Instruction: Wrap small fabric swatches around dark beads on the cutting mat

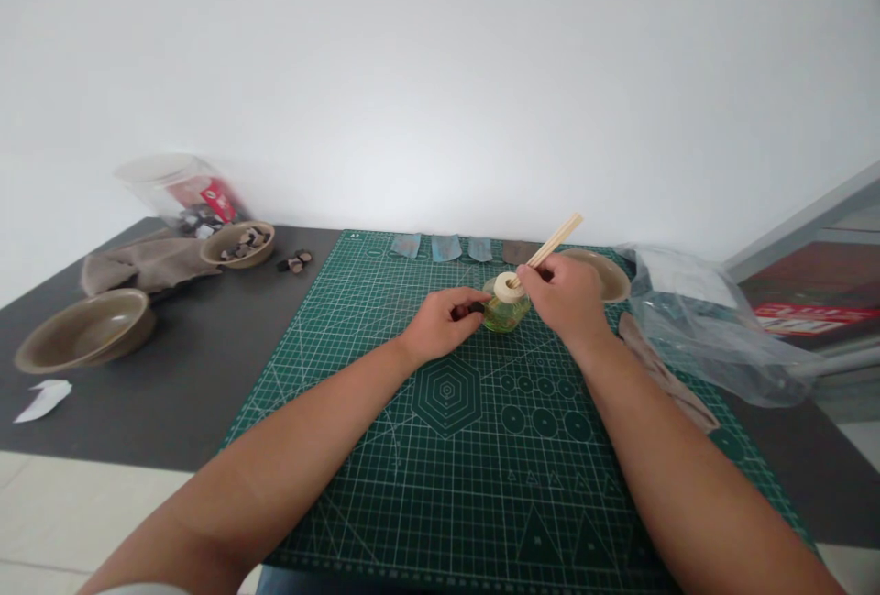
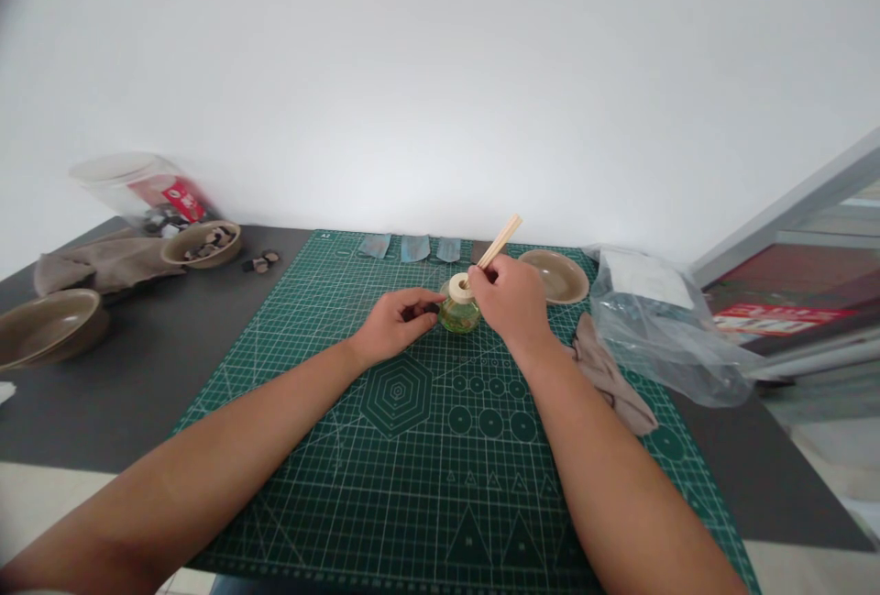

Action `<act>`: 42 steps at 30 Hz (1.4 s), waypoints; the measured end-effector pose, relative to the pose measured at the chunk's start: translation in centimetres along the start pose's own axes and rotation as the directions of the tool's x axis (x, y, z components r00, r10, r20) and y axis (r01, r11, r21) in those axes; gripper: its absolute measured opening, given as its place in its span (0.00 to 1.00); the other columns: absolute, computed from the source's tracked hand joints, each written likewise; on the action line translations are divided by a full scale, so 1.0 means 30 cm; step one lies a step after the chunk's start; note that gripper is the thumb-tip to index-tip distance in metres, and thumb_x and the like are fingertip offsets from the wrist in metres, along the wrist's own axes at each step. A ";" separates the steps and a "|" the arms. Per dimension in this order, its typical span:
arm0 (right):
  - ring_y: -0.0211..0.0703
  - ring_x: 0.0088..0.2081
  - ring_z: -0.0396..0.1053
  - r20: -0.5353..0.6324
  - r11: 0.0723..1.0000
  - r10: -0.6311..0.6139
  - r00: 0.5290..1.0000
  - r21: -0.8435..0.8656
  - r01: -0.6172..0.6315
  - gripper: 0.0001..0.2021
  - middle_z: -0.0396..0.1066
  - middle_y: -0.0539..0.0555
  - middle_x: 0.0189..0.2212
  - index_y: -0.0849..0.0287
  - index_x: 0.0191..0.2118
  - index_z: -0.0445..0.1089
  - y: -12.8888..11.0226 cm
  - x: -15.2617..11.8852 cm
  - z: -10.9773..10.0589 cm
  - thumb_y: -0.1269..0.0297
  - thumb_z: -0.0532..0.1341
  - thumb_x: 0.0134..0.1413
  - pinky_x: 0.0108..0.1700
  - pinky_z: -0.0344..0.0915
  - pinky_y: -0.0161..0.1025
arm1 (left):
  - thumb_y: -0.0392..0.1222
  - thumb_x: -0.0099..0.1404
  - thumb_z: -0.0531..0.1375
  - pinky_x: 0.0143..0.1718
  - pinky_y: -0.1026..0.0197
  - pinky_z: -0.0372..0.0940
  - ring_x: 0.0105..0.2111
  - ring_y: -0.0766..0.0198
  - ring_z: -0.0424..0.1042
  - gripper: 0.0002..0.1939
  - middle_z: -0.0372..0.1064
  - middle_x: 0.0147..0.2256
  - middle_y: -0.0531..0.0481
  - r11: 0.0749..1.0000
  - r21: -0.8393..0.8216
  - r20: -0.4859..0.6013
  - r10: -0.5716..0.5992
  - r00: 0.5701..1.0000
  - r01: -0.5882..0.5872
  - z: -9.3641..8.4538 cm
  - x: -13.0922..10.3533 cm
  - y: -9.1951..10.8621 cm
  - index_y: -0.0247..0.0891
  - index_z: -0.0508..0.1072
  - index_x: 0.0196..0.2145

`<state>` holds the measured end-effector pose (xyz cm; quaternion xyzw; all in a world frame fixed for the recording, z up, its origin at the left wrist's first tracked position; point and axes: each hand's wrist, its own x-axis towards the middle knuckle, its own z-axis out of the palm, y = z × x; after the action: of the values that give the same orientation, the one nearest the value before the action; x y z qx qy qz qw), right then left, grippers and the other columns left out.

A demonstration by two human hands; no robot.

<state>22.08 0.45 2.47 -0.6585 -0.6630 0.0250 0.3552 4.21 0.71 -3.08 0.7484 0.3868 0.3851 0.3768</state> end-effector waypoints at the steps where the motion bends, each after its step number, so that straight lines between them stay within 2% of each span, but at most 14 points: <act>1: 0.40 0.20 0.62 0.041 0.999 -0.004 0.999 -0.044 0.006 0.14 0.68 0.53 0.16 0.61 0.21 0.70 -0.001 0.010 -0.007 0.58 0.56 0.47 0.24 0.51 0.36 | 0.35 0.56 0.58 0.24 0.68 0.57 0.21 0.72 0.59 0.14 0.64 0.23 0.54 1.000 -0.004 -0.003 0.000 1.000 0.000 0.000 0.000 0.001 0.34 0.73 0.41; 5: 0.40 0.21 0.62 0.159 0.978 -0.038 0.986 -0.196 0.070 0.14 0.70 0.55 0.19 0.62 0.23 0.71 -0.009 0.039 -0.027 0.60 0.54 0.48 0.24 0.49 0.36 | 0.33 0.55 0.57 0.23 0.68 0.56 0.20 0.73 0.58 0.13 0.64 0.22 0.54 1.000 -0.015 -0.012 -0.009 1.000 0.009 0.002 0.000 0.008 0.32 0.74 0.40; 14: 0.43 0.23 0.63 0.223 0.918 -0.071 0.972 -0.367 0.151 0.15 0.72 0.59 0.23 0.63 0.27 0.71 -0.043 0.041 -0.042 0.61 0.51 0.50 0.24 0.46 0.38 | 0.32 0.55 0.57 0.23 0.68 0.56 0.20 0.73 0.58 0.13 0.64 0.22 0.54 1.000 0.016 -0.023 0.004 1.000 -0.003 0.003 0.004 0.005 0.32 0.74 0.40; 24: 0.44 0.24 0.64 0.189 0.886 -0.112 0.976 -0.425 0.184 0.15 0.72 0.60 0.26 0.63 0.28 0.71 -0.067 0.031 -0.048 0.62 0.50 0.53 0.25 0.47 0.38 | 0.33 0.55 0.58 0.23 0.68 0.56 0.20 0.72 0.59 0.13 0.65 0.22 0.54 1.000 0.008 -0.021 -0.011 1.000 0.012 0.002 0.004 0.005 0.33 0.74 0.39; 30: 0.43 0.26 0.65 0.118 0.907 -0.207 0.971 -0.348 0.236 0.14 0.71 0.59 0.25 0.62 0.26 0.69 -0.064 0.009 -0.037 0.62 0.51 0.54 0.27 0.49 0.37 | 0.33 0.55 0.58 0.23 0.68 0.56 0.21 0.72 0.59 0.13 0.65 0.23 0.54 1.000 -0.019 -0.012 -0.011 1.000 0.011 0.004 0.004 0.006 0.33 0.74 0.39; 32: 0.42 0.25 0.65 0.084 0.938 -0.192 0.978 -0.278 0.208 0.14 0.71 0.57 0.23 0.62 0.26 0.69 -0.053 0.002 -0.033 0.60 0.52 0.54 0.27 0.51 0.37 | 0.33 0.55 0.57 0.23 0.68 0.55 0.21 0.73 0.59 0.13 0.64 0.22 0.54 1.000 -0.024 -0.009 -0.007 1.000 0.007 0.005 0.003 0.005 0.32 0.74 0.39; 35: 0.40 0.22 0.65 0.078 0.988 -0.087 0.993 -0.123 0.096 0.15 0.69 0.53 0.18 0.61 0.24 0.70 -0.038 0.000 -0.033 0.58 0.53 0.52 0.26 0.54 0.35 | 0.33 0.55 0.57 0.23 0.68 0.55 0.20 0.73 0.58 0.13 0.63 0.21 0.55 1.000 -0.024 -0.009 0.000 1.000 0.000 0.007 0.003 -0.002 0.32 0.74 0.39; 39: 0.37 0.17 0.65 0.205 0.989 0.109 0.973 0.072 -0.126 0.14 0.66 0.50 0.12 0.60 0.19 0.68 -0.033 0.019 -0.040 0.62 0.53 0.49 0.24 0.57 0.33 | 0.33 0.55 0.58 0.23 0.68 0.56 0.21 0.73 0.59 0.13 0.64 0.22 0.54 0.999 -0.039 -0.010 0.004 1.000 -0.004 0.010 0.004 -0.014 0.33 0.74 0.40; 42: 0.36 0.14 0.63 0.302 0.980 0.165 0.939 0.060 -0.192 0.12 0.66 0.49 0.12 0.61 0.18 0.67 -0.045 0.041 -0.047 0.64 0.53 0.47 0.20 0.56 0.32 | 0.33 0.55 0.57 0.23 0.68 0.56 0.20 0.73 0.59 0.13 0.64 0.22 0.55 1.000 -0.018 -0.014 0.003 1.000 -0.004 0.009 0.006 -0.015 0.33 0.74 0.39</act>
<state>21.79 0.75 4.74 -0.6884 -0.6443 0.1848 0.2770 4.37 0.97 -3.52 0.7429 0.3846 0.3944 0.3803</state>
